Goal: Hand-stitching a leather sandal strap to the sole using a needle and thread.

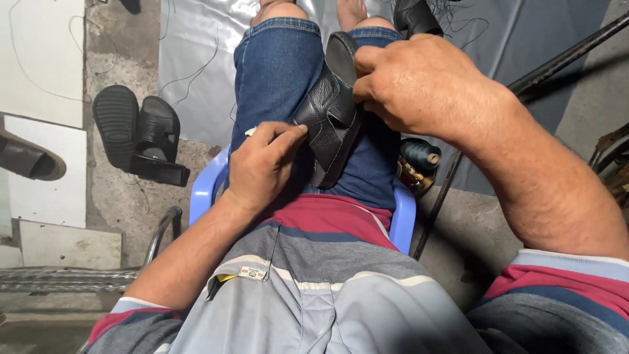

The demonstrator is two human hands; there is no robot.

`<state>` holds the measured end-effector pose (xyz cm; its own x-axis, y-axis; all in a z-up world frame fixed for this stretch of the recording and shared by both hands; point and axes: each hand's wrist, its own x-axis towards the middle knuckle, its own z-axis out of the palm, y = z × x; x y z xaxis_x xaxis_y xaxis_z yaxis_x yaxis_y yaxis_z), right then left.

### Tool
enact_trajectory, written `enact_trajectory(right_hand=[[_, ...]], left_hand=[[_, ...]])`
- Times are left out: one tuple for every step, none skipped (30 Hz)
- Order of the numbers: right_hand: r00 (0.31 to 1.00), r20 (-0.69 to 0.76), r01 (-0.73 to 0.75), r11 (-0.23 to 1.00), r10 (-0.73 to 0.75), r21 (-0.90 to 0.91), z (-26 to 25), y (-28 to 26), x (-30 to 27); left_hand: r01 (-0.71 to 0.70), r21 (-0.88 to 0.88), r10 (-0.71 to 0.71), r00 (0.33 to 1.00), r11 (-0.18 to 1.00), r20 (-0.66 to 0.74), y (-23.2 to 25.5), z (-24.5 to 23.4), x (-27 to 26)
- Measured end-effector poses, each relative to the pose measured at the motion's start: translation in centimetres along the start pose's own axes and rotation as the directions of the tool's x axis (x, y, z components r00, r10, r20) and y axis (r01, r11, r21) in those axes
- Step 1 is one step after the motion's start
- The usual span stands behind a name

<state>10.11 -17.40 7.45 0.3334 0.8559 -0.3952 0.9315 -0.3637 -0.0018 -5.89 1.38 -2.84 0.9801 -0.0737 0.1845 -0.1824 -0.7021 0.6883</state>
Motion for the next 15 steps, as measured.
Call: enact_trajectory(right_hand=[[1.000, -0.004, 0.002, 1.000, -0.002, 0.001, 0.1, 0.2, 0.2], [1.000, -0.012, 0.026, 1.000, -0.026, 0.008, 0.1, 0.3, 0.4], [0.999, -0.021, 0.050, 0.999, -0.050, 0.014, 0.2, 0.5, 0.6], [0.998, -0.026, 0.055, 0.998, -0.055, 0.013, 0.1, 0.5, 0.8], [0.999, 0.030, 0.018, 0.999, -0.019, 0.040, 0.0, 0.6, 1.0], [0.996, 0.088, -0.023, 0.998, 0.017, 0.066, -0.1, 0.7, 1.2], [0.996, 0.084, -0.020, 0.998, 0.014, 0.065, 0.0, 0.7, 1.2], [0.997, 0.082, -0.016, 0.999, 0.012, 0.046, 0.0, 0.6, 1.3], [0.997, 0.081, -0.012, 1.000, 0.010, 0.028, 0.1, 0.4, 1.4], [0.997, 0.081, -0.009, 0.999, 0.006, 0.034, 0.4, 0.2, 1.7], [0.994, 0.106, -0.013, 1.000, 0.011, 0.015, 0.6, 0.1, 1.9], [0.992, 0.126, -0.024, 1.000, 0.025, -0.007, 0.7, 0.0, 2.2], [0.992, 0.121, -0.029, 1.000, 0.029, -0.005, 1.3, -0.2, 2.2], [0.997, 0.071, 0.004, 0.998, 0.000, -0.055, 1.8, -0.2, 2.3], [0.999, 0.022, 0.035, 0.994, -0.033, -0.107, 2.3, -0.3, 2.4]], left_hand=[[0.001, 0.004, -0.001, 1.000, 1.000, 0.000, 0.0, -0.1, -0.2], [0.049, 0.036, -0.051, 0.996, 0.998, 0.076, -0.1, -0.2, -0.4], [0.094, 0.071, -0.103, 0.983, 0.993, 0.150, -0.1, -0.4, -0.6], [0.096, 0.077, -0.107, 0.984, 0.992, 0.146, -0.1, -0.7, -0.6], [0.128, 0.109, -0.150, 0.959, 0.986, 0.239, 0.0, -1.0, -0.6], [0.154, 0.142, -0.194, 0.924, 0.978, 0.328, 0.0, -1.3, -0.6], [0.156, 0.146, -0.196, 0.925, 0.977, 0.325, 0.4, -1.8, -0.3], [0.182, 0.103, -0.207, 0.904, 0.978, 0.373, 0.8, -2.2, -0.1], [0.209, 0.062, -0.215, 0.882, 0.976, 0.420, 1.2, -2.6, 0.1], [0.213, 0.065, -0.220, 0.879, 0.975, 0.423, 1.6, -2.7, 0.3], [0.215, -0.119, -0.150, 0.901, 0.969, 0.407, 2.0, -2.9, 0.5], [0.198, -0.297, -0.076, 0.923, 0.934, 0.377, 2.2, -3.1, 1.0], [0.194, -0.293, -0.072, 0.923, 0.936, 0.379, 2.5, -3.0, 1.2], [0.241, -0.435, -0.075, 0.928, 0.868, 0.365, 2.7, -2.7, 1.4], [0.278, -0.566, -0.079, 0.933, 0.776, 0.351, 2.9, -2.5, 1.5]])
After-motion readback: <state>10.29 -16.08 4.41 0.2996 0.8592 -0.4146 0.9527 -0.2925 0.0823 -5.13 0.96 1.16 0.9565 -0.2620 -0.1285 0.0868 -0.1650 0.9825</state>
